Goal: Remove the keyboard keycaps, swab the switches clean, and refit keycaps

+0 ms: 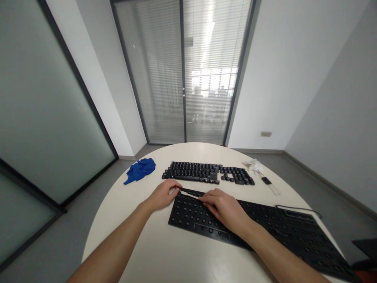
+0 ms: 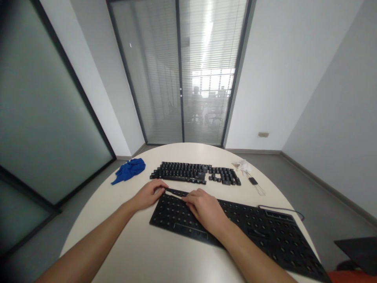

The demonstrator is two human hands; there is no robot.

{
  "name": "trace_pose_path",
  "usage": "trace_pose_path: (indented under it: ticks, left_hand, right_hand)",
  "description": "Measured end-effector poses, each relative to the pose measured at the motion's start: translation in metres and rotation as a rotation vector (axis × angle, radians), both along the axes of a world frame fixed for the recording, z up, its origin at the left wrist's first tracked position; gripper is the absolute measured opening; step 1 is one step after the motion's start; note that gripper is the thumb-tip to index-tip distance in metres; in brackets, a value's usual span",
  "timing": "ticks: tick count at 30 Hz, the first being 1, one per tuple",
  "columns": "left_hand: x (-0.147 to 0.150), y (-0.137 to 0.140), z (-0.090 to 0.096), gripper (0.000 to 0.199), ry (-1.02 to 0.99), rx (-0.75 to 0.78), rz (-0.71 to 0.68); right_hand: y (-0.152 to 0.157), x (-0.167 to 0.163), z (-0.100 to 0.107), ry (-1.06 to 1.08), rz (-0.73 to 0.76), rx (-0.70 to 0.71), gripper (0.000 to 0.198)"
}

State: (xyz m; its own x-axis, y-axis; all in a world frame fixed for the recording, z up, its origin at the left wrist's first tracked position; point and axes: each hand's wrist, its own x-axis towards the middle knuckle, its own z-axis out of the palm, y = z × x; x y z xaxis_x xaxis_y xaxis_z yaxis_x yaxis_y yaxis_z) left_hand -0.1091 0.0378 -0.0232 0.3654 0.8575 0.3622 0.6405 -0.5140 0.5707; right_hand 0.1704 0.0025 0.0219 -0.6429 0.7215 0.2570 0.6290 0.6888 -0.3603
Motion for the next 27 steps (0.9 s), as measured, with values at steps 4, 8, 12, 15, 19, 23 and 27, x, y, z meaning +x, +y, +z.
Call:
trace_pose_path:
  ticks: [4, 8, 12, 15, 19, 23, 27]
  left_hand:
    - [-0.001, 0.002, -0.003, 0.021, -0.001, -0.006, -0.011]
    - [-0.001, 0.003, -0.007, 0.022, -0.002, -0.008, -0.010]
    - [-0.002, 0.004, -0.009, 0.023, -0.002, -0.016, 0.009]
    - [-0.003, 0.003, -0.010, 0.022, -0.003, -0.018, 0.024]
    - [-0.004, 0.002, -0.009, 0.022, -0.005, -0.020, 0.018]
    - [-0.002, 0.000, -0.008, 0.023, -0.006, -0.027, 0.014]
    - [0.000, 0.000, -0.007, 0.026, -0.010, -0.028, 0.015]
  right_hand:
    - [0.000, 0.001, -0.002, 0.006, -0.025, -0.011, 0.028]
    - [0.001, -0.004, -0.010, 0.045, -0.064, 0.008, 0.027]
    - [0.000, -0.014, -0.017, 0.048, -0.100, 0.034, 0.026]
    - [0.000, -0.018, -0.018, 0.043, -0.066, 0.065, 0.027]
    - [-0.001, -0.018, -0.018, 0.040, -0.033, 0.087, 0.029]
    - [-0.003, -0.018, -0.019, 0.051, -0.048, 0.081, 0.028]
    - [-0.004, -0.018, -0.018, 0.041, -0.041, 0.087, 0.027]
